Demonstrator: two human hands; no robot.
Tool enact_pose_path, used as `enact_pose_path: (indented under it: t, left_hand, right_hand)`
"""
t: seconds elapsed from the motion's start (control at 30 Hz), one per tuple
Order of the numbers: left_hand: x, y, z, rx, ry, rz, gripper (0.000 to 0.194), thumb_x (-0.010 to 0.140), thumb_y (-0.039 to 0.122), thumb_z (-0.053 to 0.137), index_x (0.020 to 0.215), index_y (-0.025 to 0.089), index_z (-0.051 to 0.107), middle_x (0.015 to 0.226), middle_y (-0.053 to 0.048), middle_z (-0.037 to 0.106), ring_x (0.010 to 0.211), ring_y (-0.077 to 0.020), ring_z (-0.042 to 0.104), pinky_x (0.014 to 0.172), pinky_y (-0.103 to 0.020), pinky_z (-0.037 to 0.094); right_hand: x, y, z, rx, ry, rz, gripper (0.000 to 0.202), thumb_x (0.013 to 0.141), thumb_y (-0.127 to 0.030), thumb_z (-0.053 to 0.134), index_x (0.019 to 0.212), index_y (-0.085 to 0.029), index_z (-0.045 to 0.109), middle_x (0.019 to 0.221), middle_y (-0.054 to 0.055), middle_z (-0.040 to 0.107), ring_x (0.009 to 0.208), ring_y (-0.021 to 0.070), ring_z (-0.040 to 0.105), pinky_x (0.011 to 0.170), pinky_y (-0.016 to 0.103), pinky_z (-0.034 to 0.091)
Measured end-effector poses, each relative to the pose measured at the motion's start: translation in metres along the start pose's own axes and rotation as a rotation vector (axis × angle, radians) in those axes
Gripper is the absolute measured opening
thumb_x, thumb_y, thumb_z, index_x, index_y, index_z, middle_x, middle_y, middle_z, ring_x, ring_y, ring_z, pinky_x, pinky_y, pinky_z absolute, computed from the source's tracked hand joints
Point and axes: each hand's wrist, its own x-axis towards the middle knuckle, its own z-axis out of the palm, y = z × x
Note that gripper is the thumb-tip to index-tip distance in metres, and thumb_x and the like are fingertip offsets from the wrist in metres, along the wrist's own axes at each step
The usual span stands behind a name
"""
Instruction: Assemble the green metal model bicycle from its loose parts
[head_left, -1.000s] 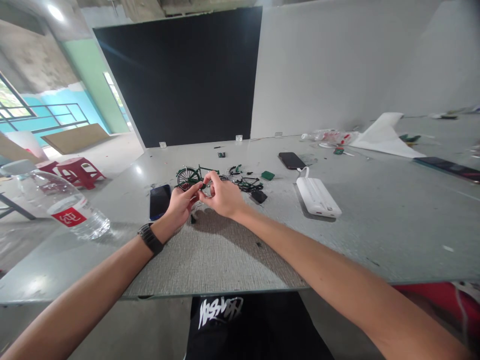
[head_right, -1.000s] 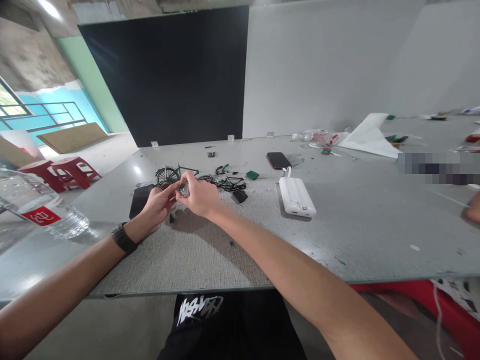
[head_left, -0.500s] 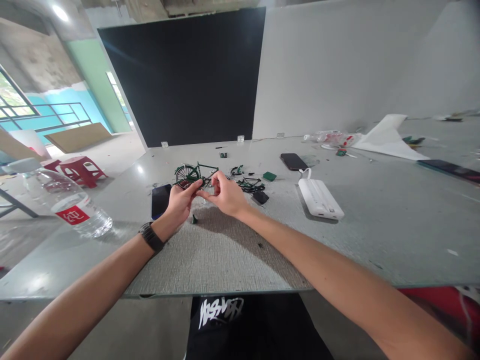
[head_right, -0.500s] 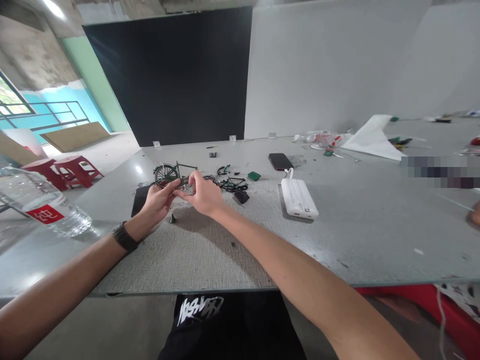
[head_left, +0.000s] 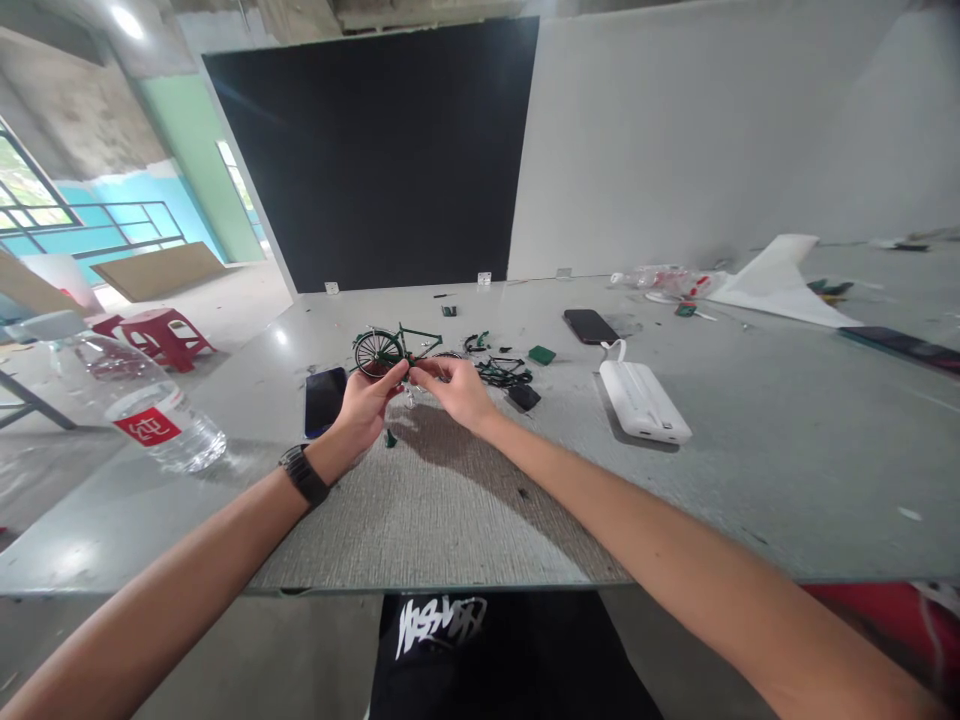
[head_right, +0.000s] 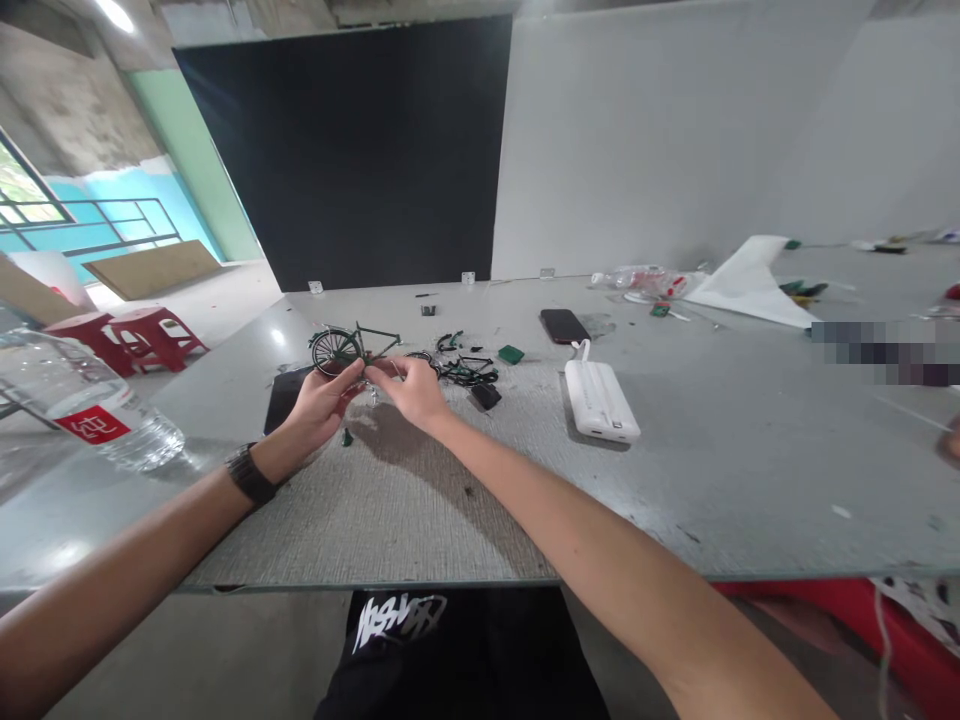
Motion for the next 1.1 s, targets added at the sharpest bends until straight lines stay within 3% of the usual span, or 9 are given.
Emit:
enact_pose_path:
  t: [0.17,0.37,0.6,0.77,0.97,1.1]
  left_hand:
    - [-0.001,-0.002,0.000,-0.007,-0.048,0.017,0.020,0.069,0.026,0.089,0.075,0.015,0.074,0.081,-0.004,0.073,0.073,-0.0120,0.065,0.069,-0.024,0.053]
    - [0.000,-0.003,0.000,-0.034,-0.055,-0.002,0.029,0.074,0.040,0.086,0.075,0.015,0.072,0.077,-0.003,0.071,0.073,-0.0128,0.065,0.072,-0.026,0.053]
    - [0.000,-0.003,0.000,-0.052,-0.032,-0.006,0.027,0.076,0.037,0.085,0.076,0.015,0.071,0.083,-0.005,0.072,0.079,-0.0147,0.067,0.074,-0.028,0.052]
    - [-0.004,0.001,0.001,-0.048,-0.078,-0.047,0.025,0.075,0.036,0.086,0.077,0.015,0.073,0.086,-0.005,0.074,0.080,-0.0151,0.067,0.075,-0.028,0.053]
    - [-0.009,0.005,-0.001,-0.030,-0.131,-0.131,0.020,0.071,0.030,0.088,0.083,0.016,0.079,0.098,-0.008,0.077,0.092,-0.0186,0.069,0.088,-0.032,0.053]
    - [-0.007,0.005,-0.001,-0.025,-0.098,-0.099,0.025,0.069,0.028,0.088,0.088,0.015,0.080,0.098,-0.008,0.078,0.088,-0.0180,0.070,0.086,-0.031,0.054]
  right_hand:
    - [-0.001,0.003,0.003,0.071,-0.040,0.025,0.035,0.091,-0.052,0.064,0.081,-0.020,0.074,0.088,0.006,0.077,0.087,0.0221,0.069,0.083,0.036,0.050]
    - [-0.002,0.002,0.005,0.091,0.016,0.009,0.036,0.092,-0.053,0.062,0.085,-0.020,0.075,0.088,0.005,0.077,0.085,0.0210,0.068,0.081,0.035,0.048]
    - [-0.003,-0.006,0.001,0.009,0.049,-0.043,0.036,0.093,-0.052,0.059,0.080,-0.020,0.068,0.080,0.003,0.070,0.076,0.0176,0.063,0.072,0.031,0.044]
    - [-0.002,-0.008,-0.003,-0.045,0.067,-0.056,0.034,0.092,-0.050,0.061,0.078,-0.020,0.068,0.077,0.002,0.068,0.072,0.0165,0.059,0.068,0.030,0.041]
    - [0.002,-0.004,-0.008,0.018,-0.070,-0.083,0.034,0.093,-0.050,0.059,0.081,-0.020,0.069,0.080,0.002,0.069,0.077,0.0168,0.061,0.074,0.030,0.044]
    - [0.003,-0.006,-0.009,0.011,-0.104,-0.095,0.043,0.096,-0.057,0.054,0.079,-0.020,0.068,0.080,0.003,0.070,0.078,0.0173,0.062,0.074,0.031,0.044]
